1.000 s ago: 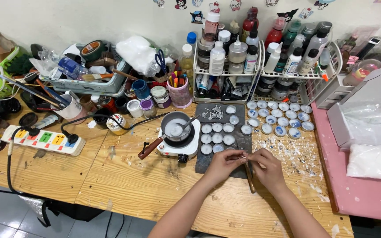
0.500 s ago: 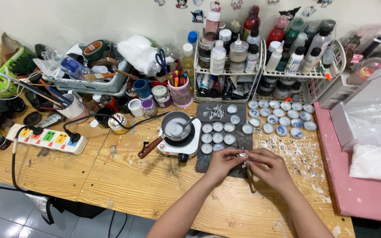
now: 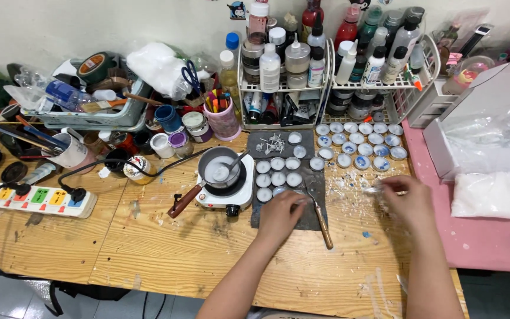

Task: The recorder is preparing small candle tins by inserting wicks and stirring melted wax on a small heater.

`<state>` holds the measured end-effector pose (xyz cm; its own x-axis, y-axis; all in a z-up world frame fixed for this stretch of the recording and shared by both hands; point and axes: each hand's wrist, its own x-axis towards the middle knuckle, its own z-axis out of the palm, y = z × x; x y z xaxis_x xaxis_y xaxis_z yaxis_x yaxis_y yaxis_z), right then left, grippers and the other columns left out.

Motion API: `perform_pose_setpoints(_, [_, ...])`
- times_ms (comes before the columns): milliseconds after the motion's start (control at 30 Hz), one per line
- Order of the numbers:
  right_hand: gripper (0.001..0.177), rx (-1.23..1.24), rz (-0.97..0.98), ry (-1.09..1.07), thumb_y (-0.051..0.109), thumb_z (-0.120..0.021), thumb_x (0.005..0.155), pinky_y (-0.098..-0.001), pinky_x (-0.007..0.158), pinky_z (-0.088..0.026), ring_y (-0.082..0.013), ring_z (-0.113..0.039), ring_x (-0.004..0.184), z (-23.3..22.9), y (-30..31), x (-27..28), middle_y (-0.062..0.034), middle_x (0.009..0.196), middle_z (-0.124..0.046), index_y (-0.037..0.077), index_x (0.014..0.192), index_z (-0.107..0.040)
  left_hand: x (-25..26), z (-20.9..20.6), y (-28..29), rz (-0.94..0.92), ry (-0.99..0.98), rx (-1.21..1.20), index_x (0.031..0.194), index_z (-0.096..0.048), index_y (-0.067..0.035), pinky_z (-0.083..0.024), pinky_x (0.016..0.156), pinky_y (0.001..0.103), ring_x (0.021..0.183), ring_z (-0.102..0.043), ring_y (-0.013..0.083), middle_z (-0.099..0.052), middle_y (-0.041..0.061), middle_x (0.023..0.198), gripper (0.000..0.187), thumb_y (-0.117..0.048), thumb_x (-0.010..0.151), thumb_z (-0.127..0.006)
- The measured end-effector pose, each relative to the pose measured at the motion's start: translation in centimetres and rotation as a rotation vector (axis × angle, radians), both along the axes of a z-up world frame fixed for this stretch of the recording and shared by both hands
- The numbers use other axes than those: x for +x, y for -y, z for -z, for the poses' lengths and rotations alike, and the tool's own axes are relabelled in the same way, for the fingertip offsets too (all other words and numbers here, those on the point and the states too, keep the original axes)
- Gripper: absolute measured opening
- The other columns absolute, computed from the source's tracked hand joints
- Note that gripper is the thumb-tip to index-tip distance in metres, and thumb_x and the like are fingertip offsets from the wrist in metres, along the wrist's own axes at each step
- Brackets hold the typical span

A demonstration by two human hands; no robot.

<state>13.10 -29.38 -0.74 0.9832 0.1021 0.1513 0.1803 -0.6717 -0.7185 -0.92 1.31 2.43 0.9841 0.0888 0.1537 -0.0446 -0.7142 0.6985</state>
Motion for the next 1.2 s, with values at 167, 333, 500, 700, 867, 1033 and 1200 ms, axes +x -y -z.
perform_pose_setpoints(167, [0.014,-0.186,0.179,0.187,0.016,-0.078,0.092,-0.0388,0.084,-0.058,-0.0283,-0.074,0.088,1.1,3.0,0.9,-0.0163,0.099,-0.076,0.007,0.103,-0.081,0.2,0.0,-1.3,-0.15,0.0,0.081,0.118,-0.071,-0.012,-0.055,0.078,0.041,0.101,-0.067,0.0263,-0.066,0.007,0.11,0.028,-0.026,0.093,-0.07])
perform_pose_setpoints(333, [0.02,-0.296,0.2,0.236,0.021,-0.084,0.087,-0.0428,0.08,-0.056,-0.0291,-0.07,0.085,-0.2,1.8,0.0,-0.0142,0.097,-0.073,0.01,0.103,-0.082,0.2,0.0,-1.9,-0.192,0.018,0.141,0.123,-0.067,-0.008,-0.054,0.078,0.041,0.106,-0.063,0.0286,-0.058,0.01,0.115,0.044,-0.03,0.086,-0.077])
perform_pose_setpoints(500, [0.014,-0.274,0.138,0.175,0.022,-0.081,0.09,-0.0403,0.074,-0.055,-0.0233,-0.069,0.082,-1.6,-1.4,-1.6,-0.0093,0.101,-0.071,0.014,0.101,-0.081,0.1,-0.7,-1.2,-0.096,-0.089,0.242,0.115,-0.069,-0.009,-0.053,0.079,0.042,0.112,-0.056,0.0295,-0.056,0.01,0.115,0.056,-0.043,0.074,-0.088])
perform_pose_setpoints(700, [0.021,-0.031,-0.25,-0.099,0.028,-0.074,0.092,-0.0289,0.075,-0.066,-0.017,-0.071,0.08,0.0,-7.6,-3.7,-0.0047,0.103,-0.069,0.014,0.107,-0.077,0.5,1.2,-1.0,-0.067,-0.016,0.275,0.12,-0.068,-0.011,-0.054,0.081,0.039,0.112,-0.058,0.0268,-0.059,0.008,0.117,0.053,-0.032,0.075,-0.087])
perform_pose_setpoints(867, [0.035,0.139,-0.455,-0.151,0.021,-0.069,0.093,-0.0279,0.082,-0.063,-0.0157,-0.073,0.092,-2.1,-10.8,-6.5,-0.004,0.112,-0.07,0.015,0.128,-0.069,0.4,1.1,-0.3,-0.022,0.114,0.213,0.125,-0.066,-0.013,-0.055,0.085,0.038,0.115,-0.062,0.0233,-0.065,0.004,0.121,0.049,-0.028,0.081,-0.084])
perform_pose_setpoints(1033, [0.036,0.39,-0.434,-0.337,0.018,-0.066,0.097,-0.0298,0.082,-0.061,-0.0158,-0.076,0.095,1.2,-10.9,-6.1,-0.0085,0.11,-0.08,0.012,0.133,-0.069,0.2,0.9,0.1,0.043,0.19,0.09,0.127,-0.065,-0.015,-0.055,0.09,0.038,0.117,-0.065,0.0227,-0.068,0.003,0.124,0.045,-0.03,0.087,-0.081])
perform_pose_setpoints(1200, [0.033,0.512,-0.391,-0.299,0.013,-0.066,0.097,-0.0295,0.083,-0.062,-0.016,-0.074,0.096,2.5,-10.5,-5.7,-0.011,0.111,-0.078,0.004,0.128,-0.071,0.4,-0.1,0.2,0.089,0.129,-0.092,0.131,-0.064,-0.012,-0.055,0.091,0.04,0.115,-0.065,0.0281,-0.067,0.009,0.126,0.054,-0.032,0.084,-0.082])
